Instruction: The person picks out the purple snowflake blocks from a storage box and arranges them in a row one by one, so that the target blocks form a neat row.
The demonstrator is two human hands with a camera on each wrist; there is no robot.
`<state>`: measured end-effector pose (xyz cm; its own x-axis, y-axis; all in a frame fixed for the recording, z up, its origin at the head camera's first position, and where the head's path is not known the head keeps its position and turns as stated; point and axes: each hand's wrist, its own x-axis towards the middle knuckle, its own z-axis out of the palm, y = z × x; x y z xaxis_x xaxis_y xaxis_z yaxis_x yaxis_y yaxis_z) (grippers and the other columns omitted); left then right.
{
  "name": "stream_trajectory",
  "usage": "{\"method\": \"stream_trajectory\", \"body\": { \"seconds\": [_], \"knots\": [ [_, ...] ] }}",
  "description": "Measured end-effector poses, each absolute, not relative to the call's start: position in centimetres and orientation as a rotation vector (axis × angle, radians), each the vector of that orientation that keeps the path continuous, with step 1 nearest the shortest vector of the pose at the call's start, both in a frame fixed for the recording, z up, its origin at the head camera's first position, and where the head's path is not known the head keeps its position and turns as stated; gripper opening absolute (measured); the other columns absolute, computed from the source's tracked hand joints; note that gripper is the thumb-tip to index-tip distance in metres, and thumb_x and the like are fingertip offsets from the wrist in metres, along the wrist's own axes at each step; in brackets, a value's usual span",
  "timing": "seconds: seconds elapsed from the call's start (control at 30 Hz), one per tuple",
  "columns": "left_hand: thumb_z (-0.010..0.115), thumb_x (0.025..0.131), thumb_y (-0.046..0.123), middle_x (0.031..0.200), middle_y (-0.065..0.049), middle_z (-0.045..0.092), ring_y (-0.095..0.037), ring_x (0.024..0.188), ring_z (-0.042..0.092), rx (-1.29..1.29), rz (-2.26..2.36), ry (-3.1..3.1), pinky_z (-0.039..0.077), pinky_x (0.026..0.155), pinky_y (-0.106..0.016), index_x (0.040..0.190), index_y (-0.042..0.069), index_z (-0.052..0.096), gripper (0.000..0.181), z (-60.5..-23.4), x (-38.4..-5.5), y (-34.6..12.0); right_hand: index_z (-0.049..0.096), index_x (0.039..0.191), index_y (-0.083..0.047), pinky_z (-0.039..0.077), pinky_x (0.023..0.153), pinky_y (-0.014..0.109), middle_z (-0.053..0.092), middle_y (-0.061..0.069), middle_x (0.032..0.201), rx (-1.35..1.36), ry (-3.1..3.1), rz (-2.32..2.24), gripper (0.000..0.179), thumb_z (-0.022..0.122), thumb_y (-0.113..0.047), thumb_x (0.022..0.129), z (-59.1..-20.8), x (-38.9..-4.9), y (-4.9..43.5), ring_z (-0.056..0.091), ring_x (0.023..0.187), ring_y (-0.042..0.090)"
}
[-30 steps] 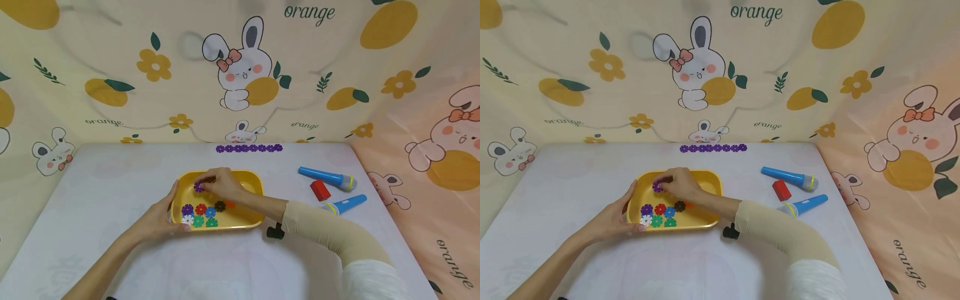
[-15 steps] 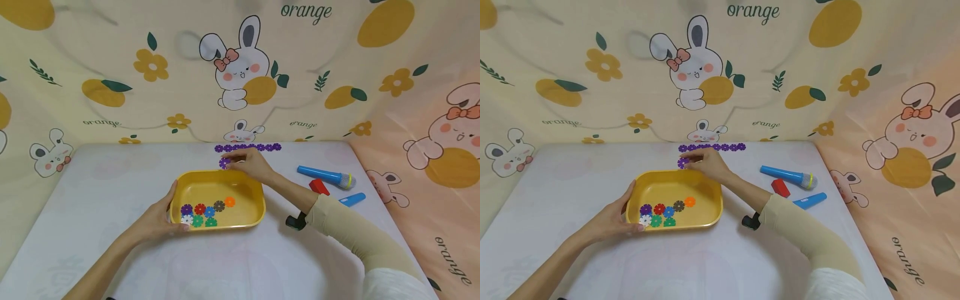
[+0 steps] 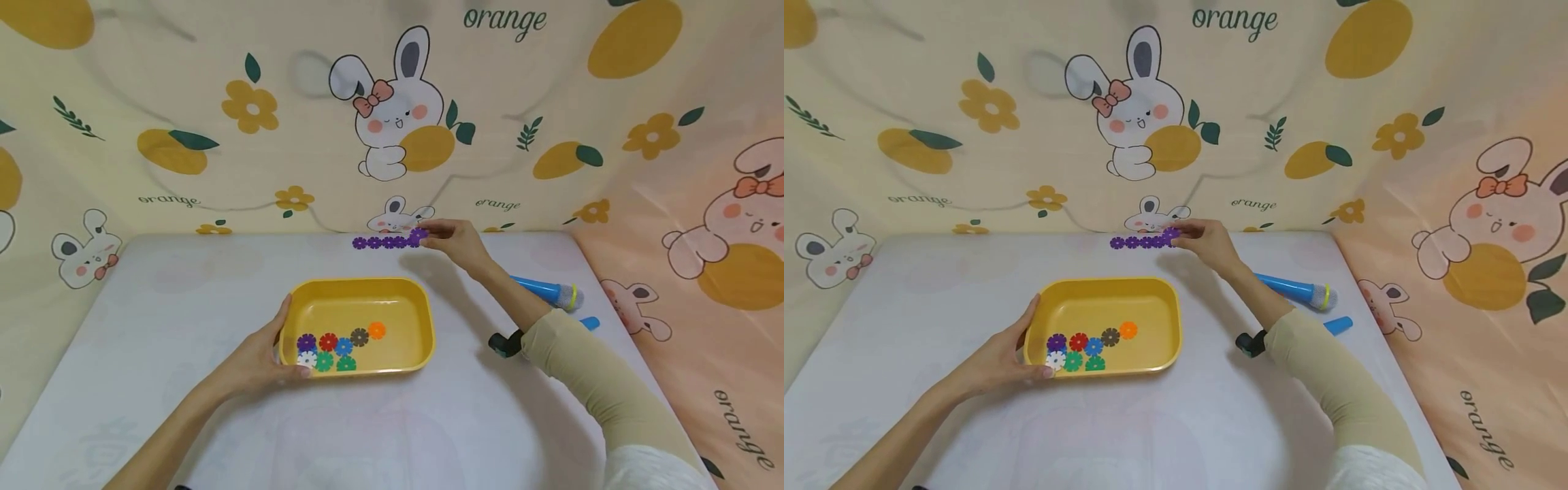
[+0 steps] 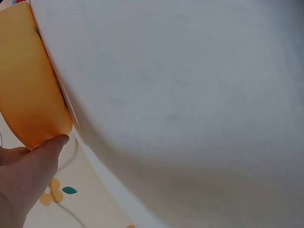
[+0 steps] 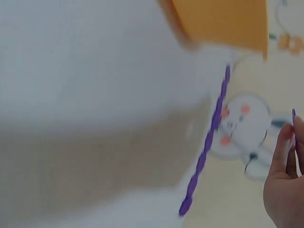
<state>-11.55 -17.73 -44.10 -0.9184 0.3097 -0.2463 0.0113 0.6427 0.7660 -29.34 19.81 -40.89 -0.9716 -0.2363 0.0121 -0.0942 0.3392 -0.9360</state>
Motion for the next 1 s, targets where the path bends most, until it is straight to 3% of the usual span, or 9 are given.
{"method": "stream_trajectory", "body": {
  "seconds": [0.3,0.53,0.77,1.0],
  "knots": [
    [0.086,0.073,0.046,0.162,-0.02,0.022,-0.045,0.145,0.026,0.248,1.172,2.504,0.032,0.11,-0.062,0.16,0.016,-0.005,0.13,-44.2,-11.6,-17.8,0.068,0.128,-0.011,0.054,0.097,0.038,0.068,0.011,0.117,-0.149,2.515,-1.678,0.035,0.071,-0.014,0.093,-42.0,-31.9,23.9,0.066,0.1,0.023],
    [0.087,0.072,0.045,0.162,-0.02,0.021,-0.045,0.145,0.026,0.27,1.192,2.512,0.031,0.111,-0.061,0.16,0.015,-0.004,0.13,-44.4,-11.5,-18.0,0.059,0.132,0.006,0.053,0.097,0.039,0.062,0.026,0.128,-0.07,2.458,-1.667,0.039,0.066,-0.001,0.094,-41.7,-32.5,26.0,0.064,0.11,0.036],
    [0.087,0.072,0.045,0.162,-0.019,0.023,-0.044,0.145,0.028,0.245,1.179,2.51,0.033,0.111,-0.061,0.161,0.017,-0.003,0.129,-44.5,-11.4,-17.9,0.062,0.133,-0.002,0.054,0.094,0.027,0.062,0.019,0.13,0.07,2.576,-1.472,0.04,0.069,-0.012,0.095,-45.0,-34.3,29.5,0.061,0.109,0.02],
    [0.088,0.071,0.045,0.162,-0.017,0.024,-0.043,0.144,0.029,0.252,1.183,2.522,0.035,0.11,-0.059,0.161,0.016,-0.002,0.13,-44.5,-11.4,-17.9,0.065,0.131,-0.009,0.043,0.102,0.035,0.064,0.015,0.128,0.17,2.657,-1.283,0.039,0.071,-0.019,0.094,-46.1,-35.1,30.8,0.056,0.115,0.025]
  ]
}}
